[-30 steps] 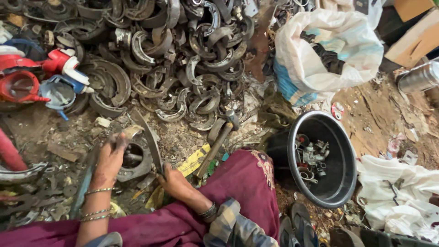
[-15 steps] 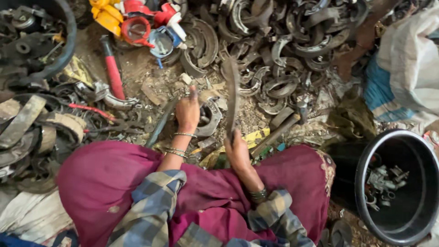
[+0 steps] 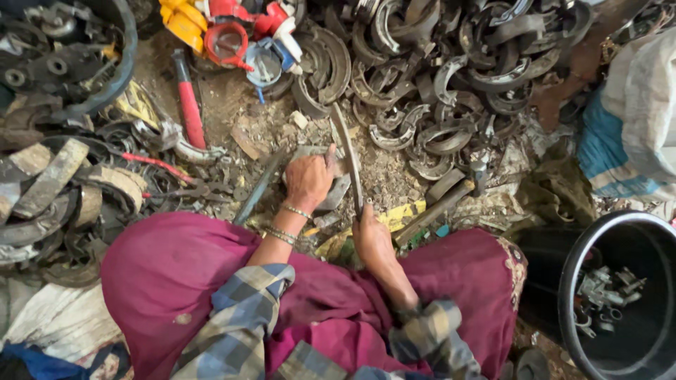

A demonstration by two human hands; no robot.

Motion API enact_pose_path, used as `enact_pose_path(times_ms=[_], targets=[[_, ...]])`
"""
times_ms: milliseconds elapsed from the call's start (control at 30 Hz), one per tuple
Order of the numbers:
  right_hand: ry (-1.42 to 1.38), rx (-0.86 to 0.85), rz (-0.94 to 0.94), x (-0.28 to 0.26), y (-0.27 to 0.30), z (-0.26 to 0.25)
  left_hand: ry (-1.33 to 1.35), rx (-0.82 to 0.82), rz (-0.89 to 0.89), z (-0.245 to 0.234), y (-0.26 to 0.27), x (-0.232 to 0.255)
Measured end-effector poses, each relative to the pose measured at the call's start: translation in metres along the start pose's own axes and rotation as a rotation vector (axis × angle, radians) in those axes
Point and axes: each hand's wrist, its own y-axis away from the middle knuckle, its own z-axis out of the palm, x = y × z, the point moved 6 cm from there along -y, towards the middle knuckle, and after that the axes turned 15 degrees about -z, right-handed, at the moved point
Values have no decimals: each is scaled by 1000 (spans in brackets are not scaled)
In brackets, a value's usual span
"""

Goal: The person sits on the ground and uses a hammer and chisel to repeatedly strike a metal part held in a vise. The person adjusts the part and continues striking it throughout the clip.

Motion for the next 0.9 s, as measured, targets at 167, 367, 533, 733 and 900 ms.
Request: enact_pose_path(times_ms=[167,367,533,733,900], targets=[[-158,353,-31,-7,27,-45,48,135,76,2,1,-8],[-92,600,9,23,24,-29,53,187,159,-3,1,-3],[-10,-24,113,40,-1,26,136,1,55,-15,-5,-4],[197,533,42,27,38,-37,92,132,130,-5,7,-6],[-84,143,274,48,17,11,92,78,155,-7,0,-7]])
